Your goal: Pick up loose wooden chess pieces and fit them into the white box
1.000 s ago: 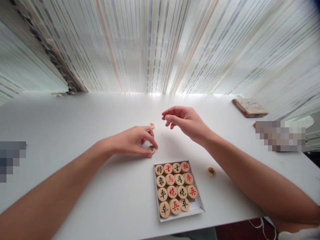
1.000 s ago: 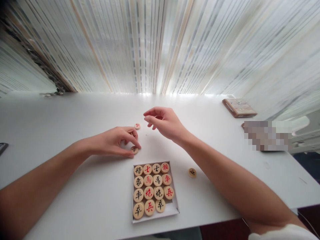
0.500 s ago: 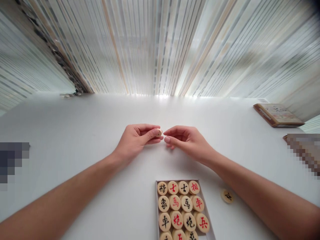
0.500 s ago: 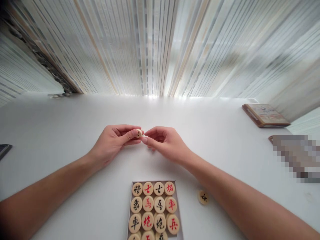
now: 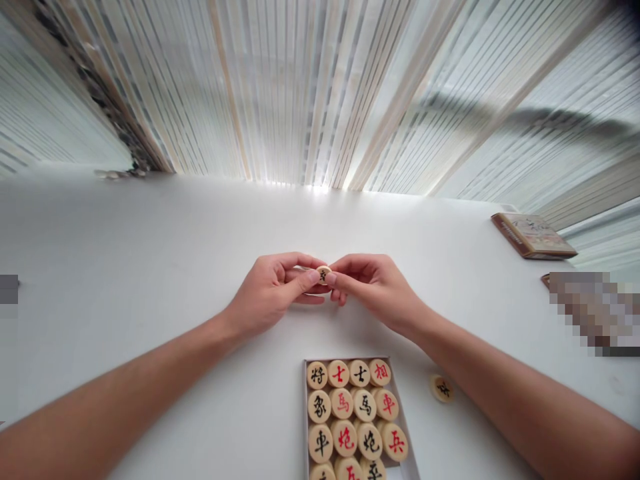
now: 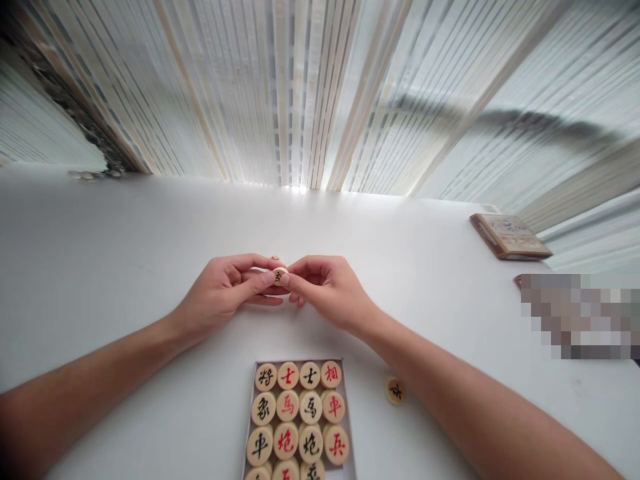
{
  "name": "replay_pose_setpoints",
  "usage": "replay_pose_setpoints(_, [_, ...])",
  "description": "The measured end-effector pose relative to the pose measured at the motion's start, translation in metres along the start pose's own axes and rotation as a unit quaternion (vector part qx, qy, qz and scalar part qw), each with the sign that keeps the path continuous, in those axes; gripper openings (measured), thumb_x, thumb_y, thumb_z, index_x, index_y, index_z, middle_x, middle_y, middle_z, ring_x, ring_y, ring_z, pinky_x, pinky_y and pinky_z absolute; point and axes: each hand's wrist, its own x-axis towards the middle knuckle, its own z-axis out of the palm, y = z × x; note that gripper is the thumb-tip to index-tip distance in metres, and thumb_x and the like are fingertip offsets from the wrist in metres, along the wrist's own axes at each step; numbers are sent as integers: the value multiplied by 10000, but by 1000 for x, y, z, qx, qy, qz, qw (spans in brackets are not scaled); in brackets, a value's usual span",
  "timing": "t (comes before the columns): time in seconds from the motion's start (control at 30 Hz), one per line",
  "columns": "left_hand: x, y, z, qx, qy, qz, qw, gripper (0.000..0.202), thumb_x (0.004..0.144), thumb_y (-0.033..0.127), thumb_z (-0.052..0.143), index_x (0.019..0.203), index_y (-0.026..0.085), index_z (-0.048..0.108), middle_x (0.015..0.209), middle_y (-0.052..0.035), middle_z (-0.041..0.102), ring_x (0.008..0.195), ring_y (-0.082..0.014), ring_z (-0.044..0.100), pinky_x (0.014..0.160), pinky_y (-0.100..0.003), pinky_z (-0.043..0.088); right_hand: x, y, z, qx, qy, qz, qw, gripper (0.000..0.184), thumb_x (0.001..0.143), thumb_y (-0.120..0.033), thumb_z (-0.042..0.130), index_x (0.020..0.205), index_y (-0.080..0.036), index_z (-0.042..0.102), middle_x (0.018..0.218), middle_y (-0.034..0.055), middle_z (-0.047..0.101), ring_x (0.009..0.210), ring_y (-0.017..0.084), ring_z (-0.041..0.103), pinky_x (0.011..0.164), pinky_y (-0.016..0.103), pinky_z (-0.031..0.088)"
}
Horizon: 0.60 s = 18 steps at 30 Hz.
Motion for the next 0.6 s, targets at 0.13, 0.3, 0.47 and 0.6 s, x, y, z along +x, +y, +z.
replay_pose_setpoints(0.13, [-1, 0, -2, 0, 15, -5, 1000, 367, 854, 378, 886, 1127, 144, 815, 989, -96, 856, 959, -224, 841, 793, -229, 709, 0, 1, -2, 2, -9, -1, 1000, 324, 799, -465, 920, 907, -165, 859, 719, 26, 744, 635, 114, 640, 621, 236, 535])
replay_pose_setpoints(0.3, [-2, -1, -3, 9, 21, 11, 1000, 347, 846, 370, 894, 1130, 178, 840, 985, -83, 859, 910, -209, 844, 750, -208, 703, -1, 2, -2, -6, -5, -4, 1000, 364, 811, -486, 908, 1007, -181, 882, 735, 40, 772, 653, 133, 677, 650, 259, 570])
replay_pose_setpoints(0.47, [-1, -2, -2, 25, 12, 40, 999, 292, 881, 357, 863, 1131, 206, 851, 988, -65, 858, 903, -190, 840, 763, -211, 703, -3, 0, 0, -21, 18, -11, 1000, 389, 809, -507, 905, 1030, -187, 888, 774, 67, 812, 654, 156, 726, 653, 277, 619])
replay_pose_setpoints(0.6, [-1, -2, -1, 56, 9, 69, 996, 253, 894, 340, 848, 1117, 221, 861, 971, -50, 852, 908, -167, 826, 809, -214, 698, -3, 0, 1, -27, 29, -9, 999, 399, 797, -519, 911, 986, -168, 888, 746, 76, 809, 647, 167, 744, 641, 277, 636])
